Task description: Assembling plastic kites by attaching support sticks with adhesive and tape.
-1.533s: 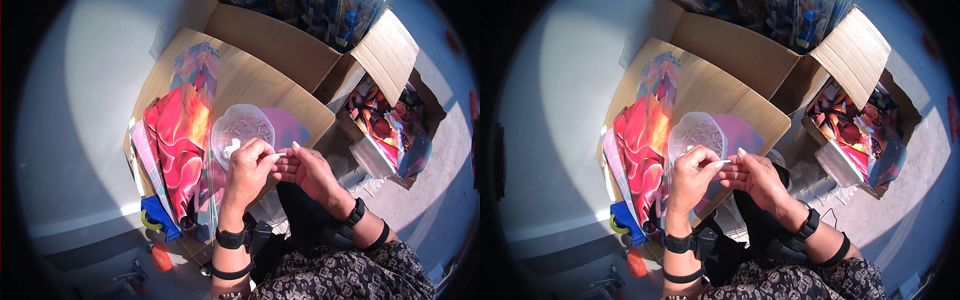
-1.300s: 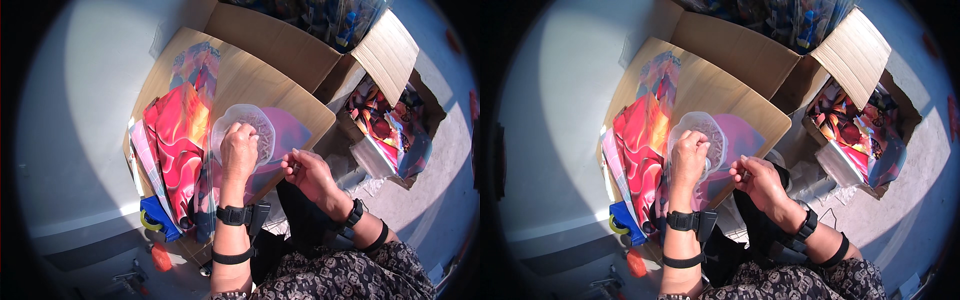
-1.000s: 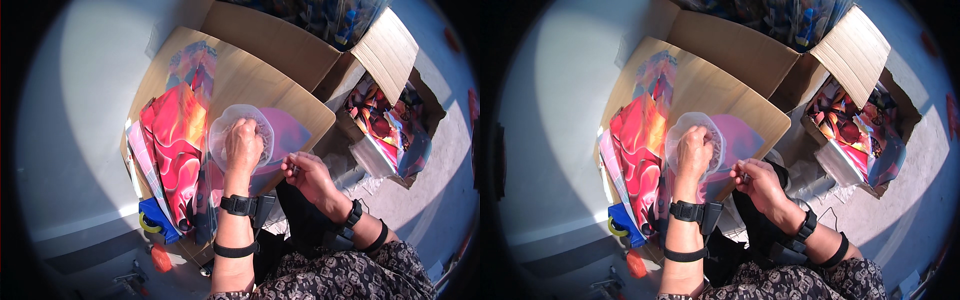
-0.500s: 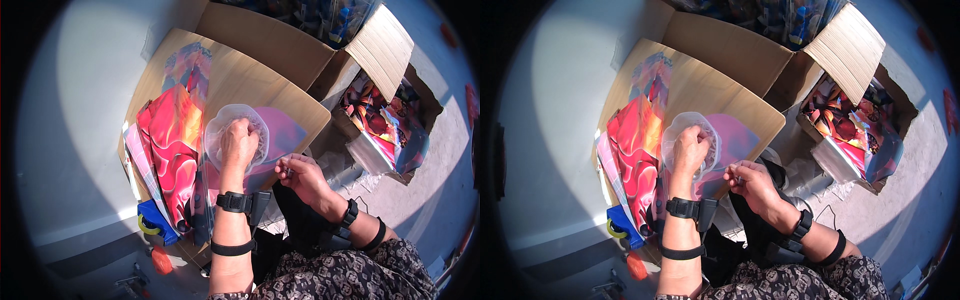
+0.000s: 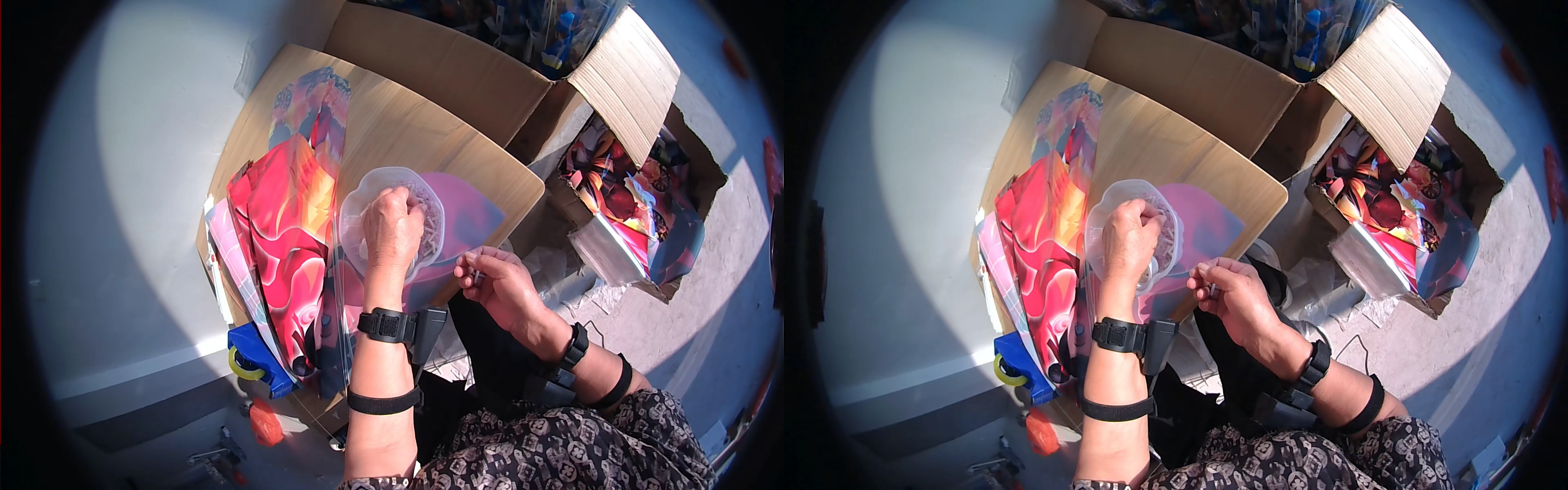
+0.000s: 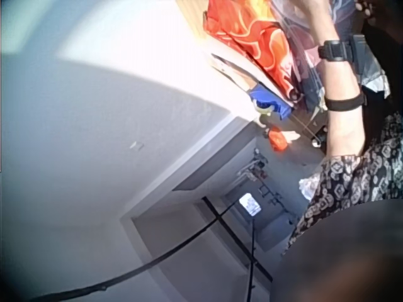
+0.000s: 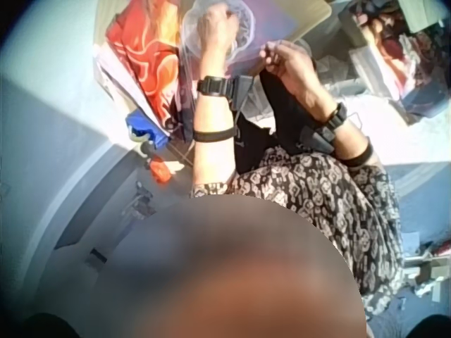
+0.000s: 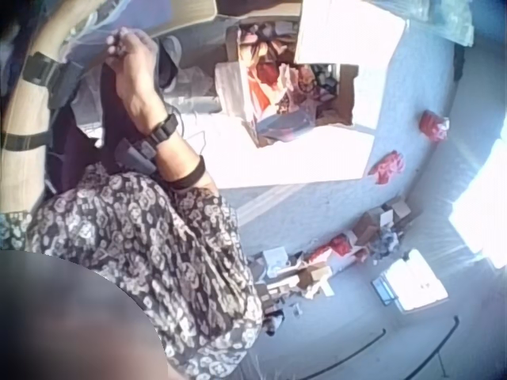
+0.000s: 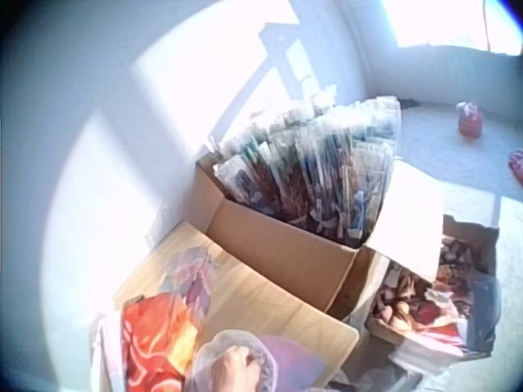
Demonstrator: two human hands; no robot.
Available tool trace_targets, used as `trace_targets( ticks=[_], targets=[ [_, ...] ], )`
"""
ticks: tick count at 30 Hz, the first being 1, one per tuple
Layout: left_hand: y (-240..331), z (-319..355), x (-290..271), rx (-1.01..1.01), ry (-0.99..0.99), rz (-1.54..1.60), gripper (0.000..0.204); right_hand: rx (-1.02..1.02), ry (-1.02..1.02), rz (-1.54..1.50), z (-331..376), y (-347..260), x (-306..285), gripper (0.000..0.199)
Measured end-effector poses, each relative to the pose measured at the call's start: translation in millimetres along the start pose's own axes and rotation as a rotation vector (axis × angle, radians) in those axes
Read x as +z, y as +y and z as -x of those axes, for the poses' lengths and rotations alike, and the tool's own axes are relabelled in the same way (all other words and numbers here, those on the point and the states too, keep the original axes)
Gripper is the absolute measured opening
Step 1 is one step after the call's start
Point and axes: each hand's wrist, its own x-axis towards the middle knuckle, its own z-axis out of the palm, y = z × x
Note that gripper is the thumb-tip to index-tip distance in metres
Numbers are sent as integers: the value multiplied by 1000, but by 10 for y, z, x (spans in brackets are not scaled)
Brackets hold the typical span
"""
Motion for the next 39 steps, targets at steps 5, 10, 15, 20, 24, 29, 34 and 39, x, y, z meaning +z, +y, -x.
trace_targets(
  ticks=[5,10,15,20,24,29,34,39],
  targets=[
    [92,-17,4,-25,-49,-112,6,6,-10,-15,-1,-3,-15,13],
    [-31,14,-43,-68,-22,-80,9,-6,5,-12,-15,-44,-9,13],
    [-90,61,-110,125,61,42,16,1,-15,-14,-2,-11,3,14],
    [387,241,-395,-95,-143,402,15,-3,-39,-65,24,-75,8,22],
    [507,373,-515,11,-246,436,9,67,-36,-252,55,-121,148,29],
    [93,114,-279,116,-85,-71,8,27,-23,-198,24,-61,43,27],
    [44,39,-140,275,-88,-295,6,28,1,-134,22,-60,-7,19],
    [16,20,-139,328,-106,-389,5,14,-14,-88,15,-63,25,16]
  ],
)
